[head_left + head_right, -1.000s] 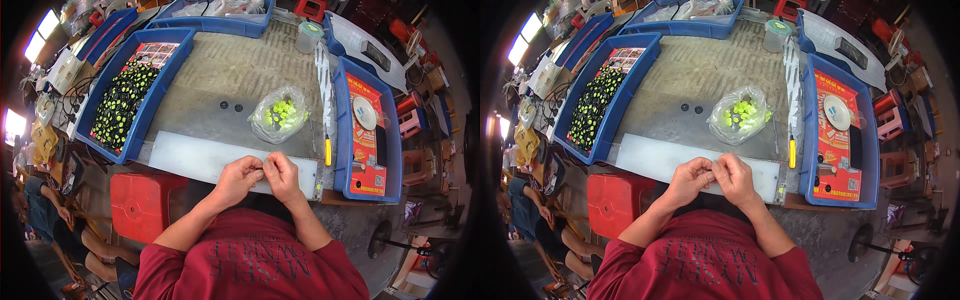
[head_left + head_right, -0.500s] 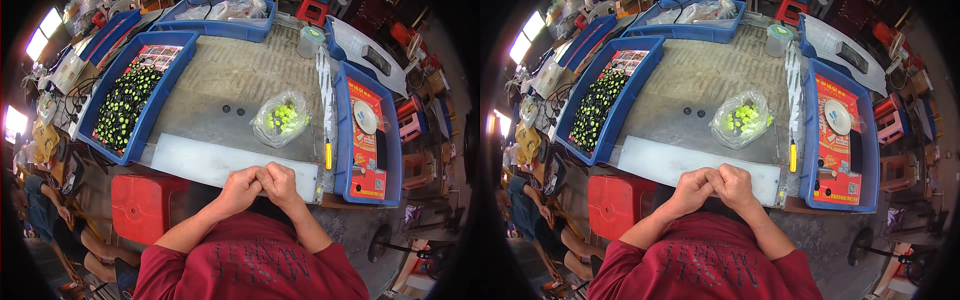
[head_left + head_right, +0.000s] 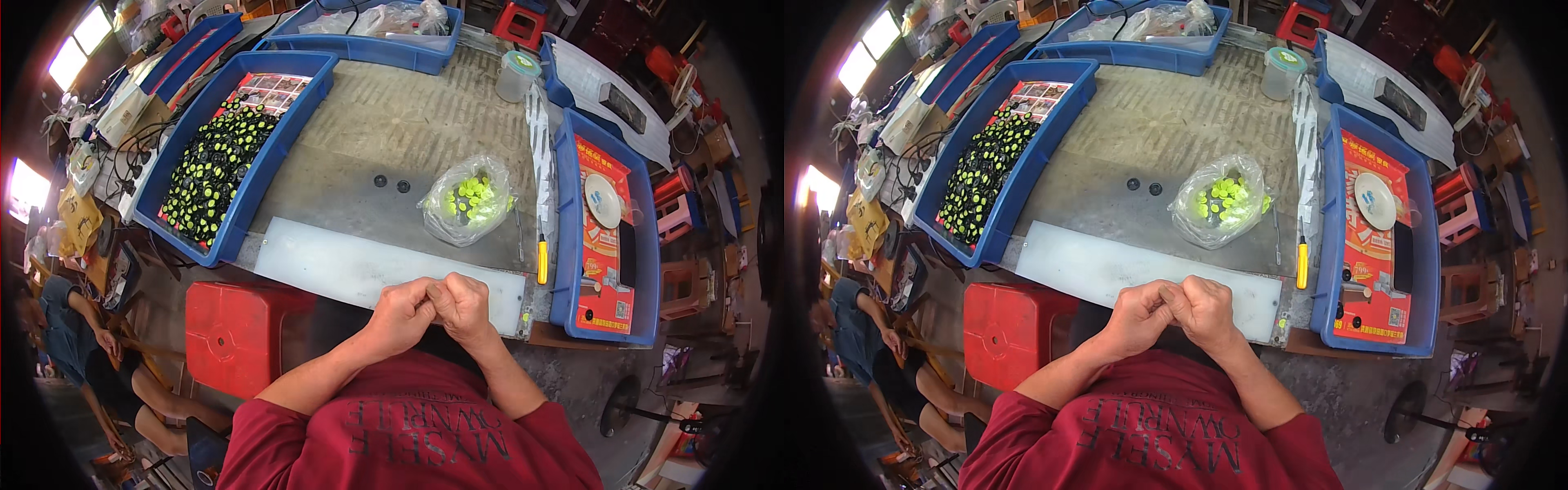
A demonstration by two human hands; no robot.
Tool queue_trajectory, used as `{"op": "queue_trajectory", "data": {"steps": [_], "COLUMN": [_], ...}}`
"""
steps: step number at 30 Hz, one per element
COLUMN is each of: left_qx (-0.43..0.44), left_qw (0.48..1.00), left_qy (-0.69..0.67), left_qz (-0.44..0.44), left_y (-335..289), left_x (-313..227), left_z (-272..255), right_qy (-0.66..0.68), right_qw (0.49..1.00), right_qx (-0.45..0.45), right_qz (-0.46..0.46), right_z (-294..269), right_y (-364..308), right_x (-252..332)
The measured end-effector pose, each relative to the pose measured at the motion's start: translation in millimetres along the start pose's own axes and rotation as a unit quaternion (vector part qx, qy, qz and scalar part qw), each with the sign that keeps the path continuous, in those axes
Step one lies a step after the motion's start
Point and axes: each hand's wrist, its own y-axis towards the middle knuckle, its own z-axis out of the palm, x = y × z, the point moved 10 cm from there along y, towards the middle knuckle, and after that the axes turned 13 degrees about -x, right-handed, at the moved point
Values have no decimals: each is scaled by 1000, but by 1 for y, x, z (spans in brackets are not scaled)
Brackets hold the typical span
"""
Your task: The person assembles small circular components by inserting small yellow plastic pieces into black rings by hand and placing the completed parts into a blue bin.
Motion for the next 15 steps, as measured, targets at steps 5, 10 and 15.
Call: {"op": "queue_trajectory", "data": {"steps": [5,10,15], "left_qx": [-6,-31,-36], "left_qw": [1000,999,999], "left_qy": [7,-8,-6], "left_qz": [8,22,19], "left_y": [0,0,0], "left_x": [-2,-11,-18], "left_z": [-1,-5,-6], "right_qy": [-1,4,3], "right_qw": [1000,1000,1000], "right_qx": [0,-4,-10], "right_qz": [-9,-18,-19], "right_z": [0,-3,-4], "right_y": [1,4,6], "right_x": [2,9,13]}}
